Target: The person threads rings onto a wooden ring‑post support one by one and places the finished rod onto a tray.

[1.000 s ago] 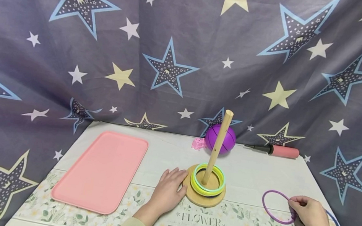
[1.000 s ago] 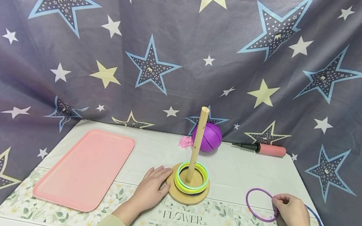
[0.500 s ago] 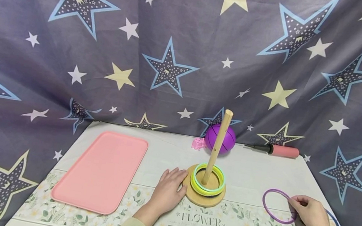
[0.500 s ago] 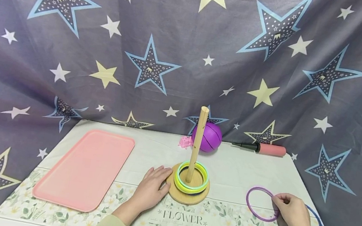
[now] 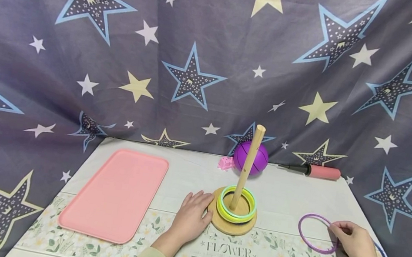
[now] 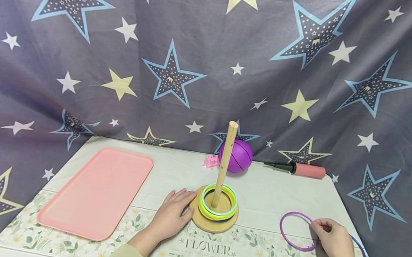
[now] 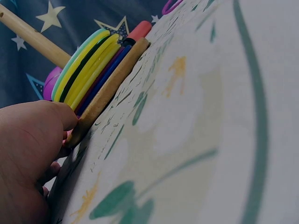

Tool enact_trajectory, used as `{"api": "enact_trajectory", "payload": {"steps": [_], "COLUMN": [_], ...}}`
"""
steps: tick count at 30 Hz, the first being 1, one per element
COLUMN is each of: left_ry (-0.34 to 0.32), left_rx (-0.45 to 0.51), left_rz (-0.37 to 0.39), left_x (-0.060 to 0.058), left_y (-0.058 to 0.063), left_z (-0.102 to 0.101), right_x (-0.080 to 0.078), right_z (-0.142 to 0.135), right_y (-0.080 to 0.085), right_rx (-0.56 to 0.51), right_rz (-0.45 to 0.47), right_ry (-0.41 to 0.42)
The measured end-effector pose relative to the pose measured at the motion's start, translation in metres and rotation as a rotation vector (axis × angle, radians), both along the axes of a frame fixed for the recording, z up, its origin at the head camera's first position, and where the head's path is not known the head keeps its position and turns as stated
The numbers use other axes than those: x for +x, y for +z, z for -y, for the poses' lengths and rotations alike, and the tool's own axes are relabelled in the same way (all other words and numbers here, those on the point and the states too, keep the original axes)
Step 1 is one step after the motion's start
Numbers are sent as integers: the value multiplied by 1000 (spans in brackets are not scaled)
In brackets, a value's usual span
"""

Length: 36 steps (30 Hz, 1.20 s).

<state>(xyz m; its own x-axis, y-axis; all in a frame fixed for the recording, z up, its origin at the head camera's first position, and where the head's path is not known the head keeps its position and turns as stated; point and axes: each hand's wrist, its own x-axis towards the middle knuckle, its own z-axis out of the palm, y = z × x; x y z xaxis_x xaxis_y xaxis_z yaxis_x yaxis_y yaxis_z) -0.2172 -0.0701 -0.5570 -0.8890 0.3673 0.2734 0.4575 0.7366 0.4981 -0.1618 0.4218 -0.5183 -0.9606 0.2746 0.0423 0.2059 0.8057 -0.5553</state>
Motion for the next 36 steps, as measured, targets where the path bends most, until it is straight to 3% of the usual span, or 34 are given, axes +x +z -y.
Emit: {"api": "enact_trajectory", "payload": {"steps": [19,36], "left_ry": [-4,-3], "left_rx": [-4,-8], "left_rz": [-6,-12], "left_x": [-1,-1], "left_y": [-1,-2], "left_z": [0,0], "right_x": [1,3], "right_z": [6,25], "right_y": [10,38], "right_rx": [-72,-117], "right_rz": [-43,-146], "right_ry": [-5,35]}}
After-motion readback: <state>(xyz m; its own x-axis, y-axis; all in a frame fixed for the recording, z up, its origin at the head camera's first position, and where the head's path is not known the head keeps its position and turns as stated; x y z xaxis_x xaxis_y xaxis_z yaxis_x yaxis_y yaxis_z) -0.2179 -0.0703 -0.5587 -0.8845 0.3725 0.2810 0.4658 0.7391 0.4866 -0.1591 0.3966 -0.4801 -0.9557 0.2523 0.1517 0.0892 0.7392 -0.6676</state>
